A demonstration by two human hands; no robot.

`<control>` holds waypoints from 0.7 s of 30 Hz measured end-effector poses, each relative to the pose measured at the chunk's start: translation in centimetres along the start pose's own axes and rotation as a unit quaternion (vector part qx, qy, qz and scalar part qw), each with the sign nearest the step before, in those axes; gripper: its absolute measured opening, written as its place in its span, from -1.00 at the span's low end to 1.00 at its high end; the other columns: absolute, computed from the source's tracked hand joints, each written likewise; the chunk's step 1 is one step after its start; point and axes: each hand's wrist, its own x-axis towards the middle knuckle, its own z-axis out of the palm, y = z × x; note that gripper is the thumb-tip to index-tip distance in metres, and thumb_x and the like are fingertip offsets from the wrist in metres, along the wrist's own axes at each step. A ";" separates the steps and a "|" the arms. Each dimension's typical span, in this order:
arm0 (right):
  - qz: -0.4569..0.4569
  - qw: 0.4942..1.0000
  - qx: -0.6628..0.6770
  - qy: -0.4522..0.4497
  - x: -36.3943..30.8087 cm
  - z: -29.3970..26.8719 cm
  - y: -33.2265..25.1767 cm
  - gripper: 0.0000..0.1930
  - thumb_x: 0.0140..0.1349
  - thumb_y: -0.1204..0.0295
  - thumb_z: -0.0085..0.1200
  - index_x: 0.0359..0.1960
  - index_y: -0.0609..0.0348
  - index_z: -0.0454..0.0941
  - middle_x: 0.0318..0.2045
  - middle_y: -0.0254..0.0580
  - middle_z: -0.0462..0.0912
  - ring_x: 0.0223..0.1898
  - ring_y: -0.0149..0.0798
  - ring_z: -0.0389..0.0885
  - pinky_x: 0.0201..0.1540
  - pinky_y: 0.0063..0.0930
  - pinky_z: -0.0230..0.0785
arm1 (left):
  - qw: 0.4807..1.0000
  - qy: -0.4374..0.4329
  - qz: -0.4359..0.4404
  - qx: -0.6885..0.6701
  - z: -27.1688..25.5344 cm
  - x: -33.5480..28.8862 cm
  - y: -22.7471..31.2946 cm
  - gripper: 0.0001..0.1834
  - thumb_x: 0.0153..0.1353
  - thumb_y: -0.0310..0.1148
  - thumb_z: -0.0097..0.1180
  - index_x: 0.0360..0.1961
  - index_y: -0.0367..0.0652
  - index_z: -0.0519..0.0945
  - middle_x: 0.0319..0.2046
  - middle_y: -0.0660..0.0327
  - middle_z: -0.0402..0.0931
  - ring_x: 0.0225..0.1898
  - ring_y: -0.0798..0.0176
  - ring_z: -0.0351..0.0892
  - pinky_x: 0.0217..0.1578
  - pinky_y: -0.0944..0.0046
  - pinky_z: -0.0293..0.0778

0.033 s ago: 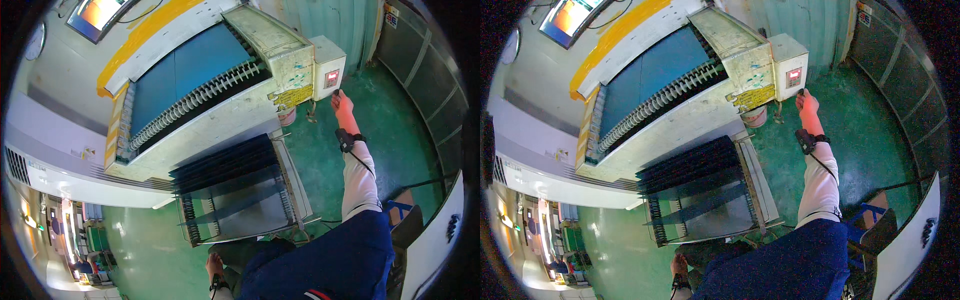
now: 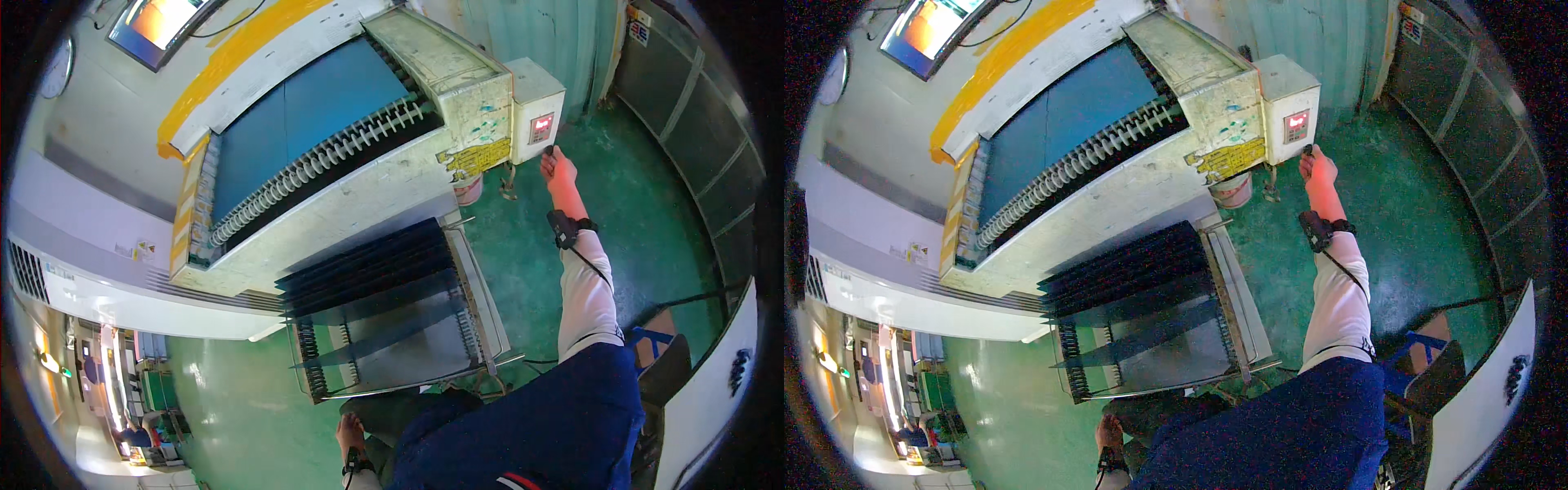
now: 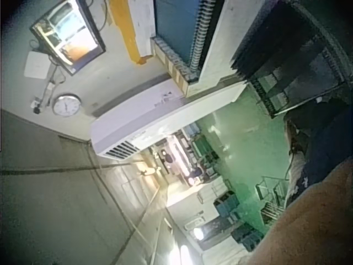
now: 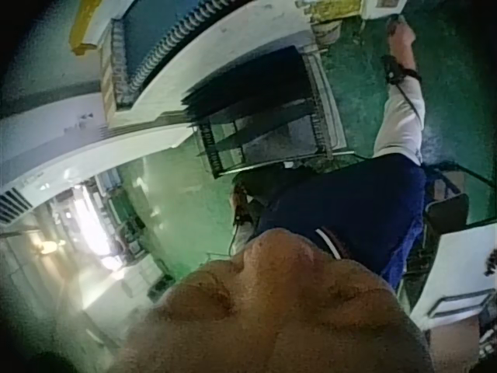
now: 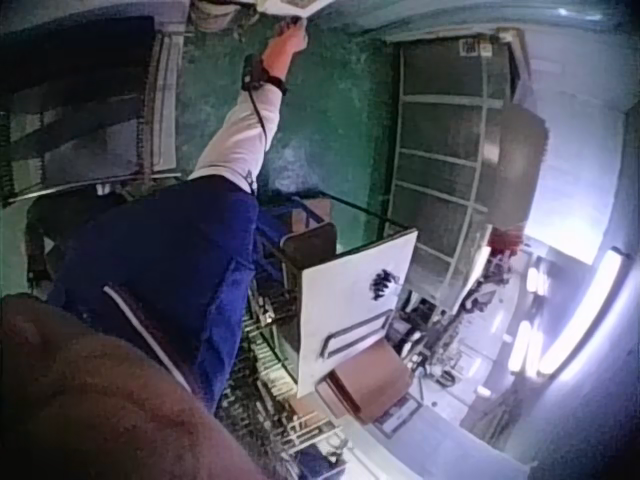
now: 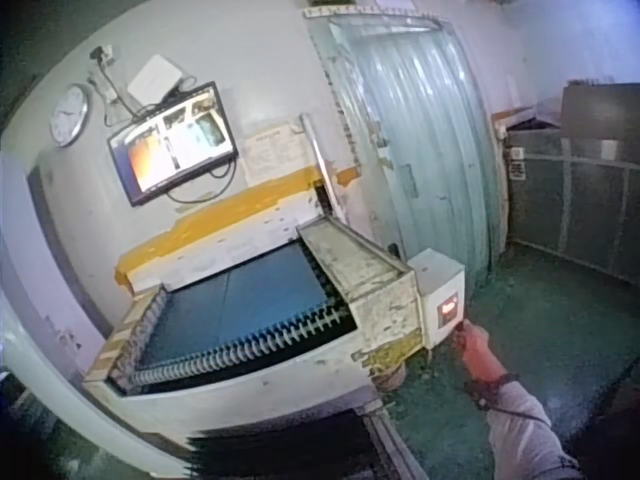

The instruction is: The person is loading blue rectangular metal or composite sheets into a roller-based fabrication or drying machine.

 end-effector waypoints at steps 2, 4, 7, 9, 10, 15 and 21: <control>0.003 1.000 -0.007 0.003 -0.5 0.3 0.0 -0.76 0.30 0.24 0.10 -0.33 0.15 0.47 -0.51 -0.26 0.61 -0.65 -0.42 0.43 -0.59 -0.55 0.29 | 1.000 -0.002 0.001 -0.003 -0.1 -0.1 -0.1 -0.76 0.30 -0.32 0.07 -0.18 -0.31 0.46 -0.34 0.06 0.55 -0.49 0.26 0.49 -0.58 0.31 0.41; -0.005 1.000 -0.004 0.005 -0.4 0.3 0.0 -0.76 0.30 0.23 0.10 -0.34 0.15 0.47 -0.52 -0.28 0.61 -0.65 -0.41 0.43 -0.59 -0.55 0.30 | 1.000 -0.006 0.001 -0.007 -0.3 -0.1 -0.1 -0.76 0.31 -0.32 0.05 -0.18 -0.33 0.45 -0.35 0.05 0.54 -0.50 0.26 0.48 -0.60 0.30 0.40; -0.008 1.000 -0.003 0.014 -0.3 0.3 0.0 -0.76 0.30 0.24 0.10 -0.34 0.16 0.47 -0.52 -0.28 0.60 -0.64 -0.42 0.43 -0.58 -0.54 0.32 | 0.999 -0.013 0.007 0.031 0.2 -0.2 0.1 -0.78 0.32 -0.34 0.03 -0.19 -0.32 0.44 -0.38 0.07 0.51 -0.51 0.26 0.47 -0.62 0.30 0.39; -0.013 1.000 -0.002 0.011 0.0 0.0 0.0 -0.76 0.28 0.26 0.13 -0.33 0.17 0.45 -0.52 -0.24 0.60 -0.63 -0.39 0.47 -0.61 -0.51 0.33 | 1.000 -0.012 -0.001 0.013 0.6 -0.4 0.3 -0.80 0.31 -0.36 0.04 -0.22 -0.31 0.44 -0.40 0.09 0.49 -0.51 0.26 0.46 -0.60 0.31 0.40; -0.017 1.000 0.001 0.008 0.4 -0.2 0.0 -0.76 0.25 0.28 0.16 -0.33 0.19 0.43 -0.52 -0.20 0.61 -0.62 -0.35 0.51 -0.64 -0.49 0.34 | 1.000 -0.014 -0.002 0.013 0.8 -0.5 0.3 -0.80 0.31 -0.36 0.04 -0.22 -0.31 0.44 -0.40 0.09 0.49 -0.51 0.26 0.46 -0.60 0.31 0.40; -0.016 1.000 0.005 -0.008 1.0 -0.3 0.2 -0.77 0.26 0.29 0.15 -0.35 0.19 0.44 -0.52 -0.20 0.61 -0.63 -0.37 0.50 -0.65 -0.50 0.33 | 0.999 -0.021 -0.013 -0.039 0.3 -0.1 0.3 -0.84 0.27 -0.40 0.09 -0.26 -0.28 0.44 -0.42 0.11 0.48 -0.49 0.25 0.47 -0.55 0.34 0.43; -0.023 0.999 -0.018 0.017 0.0 0.3 0.0 -0.76 0.28 0.25 0.13 -0.38 0.17 0.47 -0.52 -0.26 0.60 -0.66 -0.43 0.41 -0.58 -0.55 0.36 | 0.999 -0.001 -0.012 -0.030 0.1 0.0 0.1 -0.84 0.27 -0.39 0.10 -0.28 -0.28 0.44 -0.41 0.09 0.49 -0.45 0.24 0.49 -0.54 0.35 0.42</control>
